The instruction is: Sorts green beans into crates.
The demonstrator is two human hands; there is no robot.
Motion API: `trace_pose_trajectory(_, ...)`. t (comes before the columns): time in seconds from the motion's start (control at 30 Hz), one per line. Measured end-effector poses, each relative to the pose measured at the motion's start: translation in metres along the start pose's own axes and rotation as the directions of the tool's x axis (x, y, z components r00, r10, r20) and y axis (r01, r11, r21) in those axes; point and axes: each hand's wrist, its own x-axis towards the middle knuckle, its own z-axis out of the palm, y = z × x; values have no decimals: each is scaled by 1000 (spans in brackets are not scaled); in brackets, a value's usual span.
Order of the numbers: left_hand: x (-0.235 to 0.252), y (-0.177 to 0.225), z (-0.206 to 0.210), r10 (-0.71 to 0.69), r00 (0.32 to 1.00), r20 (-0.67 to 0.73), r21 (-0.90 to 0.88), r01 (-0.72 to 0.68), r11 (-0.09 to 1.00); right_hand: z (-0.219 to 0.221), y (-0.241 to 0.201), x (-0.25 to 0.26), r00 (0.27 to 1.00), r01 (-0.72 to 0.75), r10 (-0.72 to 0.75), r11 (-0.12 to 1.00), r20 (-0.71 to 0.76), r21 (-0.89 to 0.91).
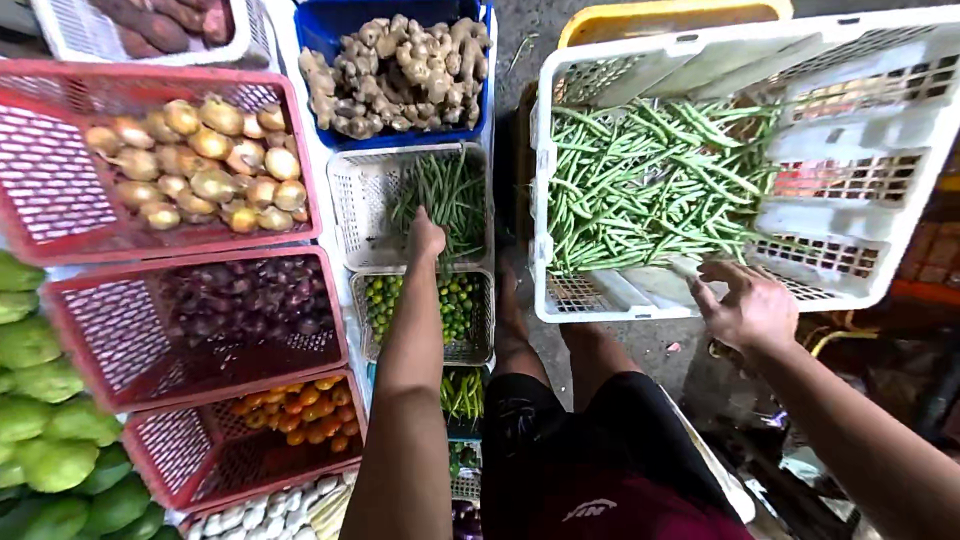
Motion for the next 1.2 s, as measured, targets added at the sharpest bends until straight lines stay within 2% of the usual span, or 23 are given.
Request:
trace_pose_trajectory(0.13, -6, 6, 12, 26, 972, -234, -131, -58, 990, 3, 1, 1, 998, 11, -12, 1000, -62, -17)
trace_pose_trajectory(0.27, 2, 2, 20, 75, 973, -218, -157, -111, 981, 4, -1, -1, 996, 18, -19, 1000, -83, -18)
trace_pose_trajectory(0.4, 11, -29, 14, 8, 938, -346, -460, -177, 870, 2, -1, -1, 995, 22, -24, 1000, -96, -17)
trace_pose_trajectory(0.43, 11, -37, 13, -15, 942, -336, -492, -162, 855, 1, -1, -1, 997, 18, -19, 1000, -78, -17)
trace_pose_trajectory(0.47, 9, -44, 14, -6, 956, -292, -463, -136, 876, 0, -1, 0, 998, 13, -14, 1000, -60, -17)
trace_pose_trajectory(0.57, 3, -53, 25, -6, 992, -127, -213, -21, 977, -4, -5, 0, 1000, 6, -6, 1000, -23, -15)
trace_pose_trajectory(0.6, 1, -54, 30, -28, 989, -145, -200, -2, 980, -4, -6, 0, 1000, 5, -6, 1000, -23, -15)
trace_pose_trajectory(0.73, -9, -42, 35, -109, 945, -309, -360, -10, 933, -2, -3, -1, 999, -6, 6, 1000, -39, -14)
trace_pose_trajectory(0.83, -21, -15, 25, -72, 932, -356, -219, -8, 976, 0, -2, 0, 998, -2, 1, 1000, -56, -7)
trace_pose_trajectory(0.93, -24, 15, 21, -49, 984, -173, 31, 55, 998, 1, -2, 0, 997, 5, -5, 1000, -74, 4)
trace_pose_trajectory(1.0, -21, 21, 31, -52, 992, -114, 150, 69, 986, 1, -1, 0, 997, 7, -7, 1000, -70, 2)
trace_pose_trajectory(1.1, -22, 19, 38, -37, 984, -175, 145, 62, 988, 1, -3, 0, 997, 16, -16, 1000, -80, 6)
trace_pose_trajectory(1.2, -33, 12, 35, -8, 958, -288, -12, 4, 1000, 1, -1, 1, 996, 22, -21, 1000, -85, 5)
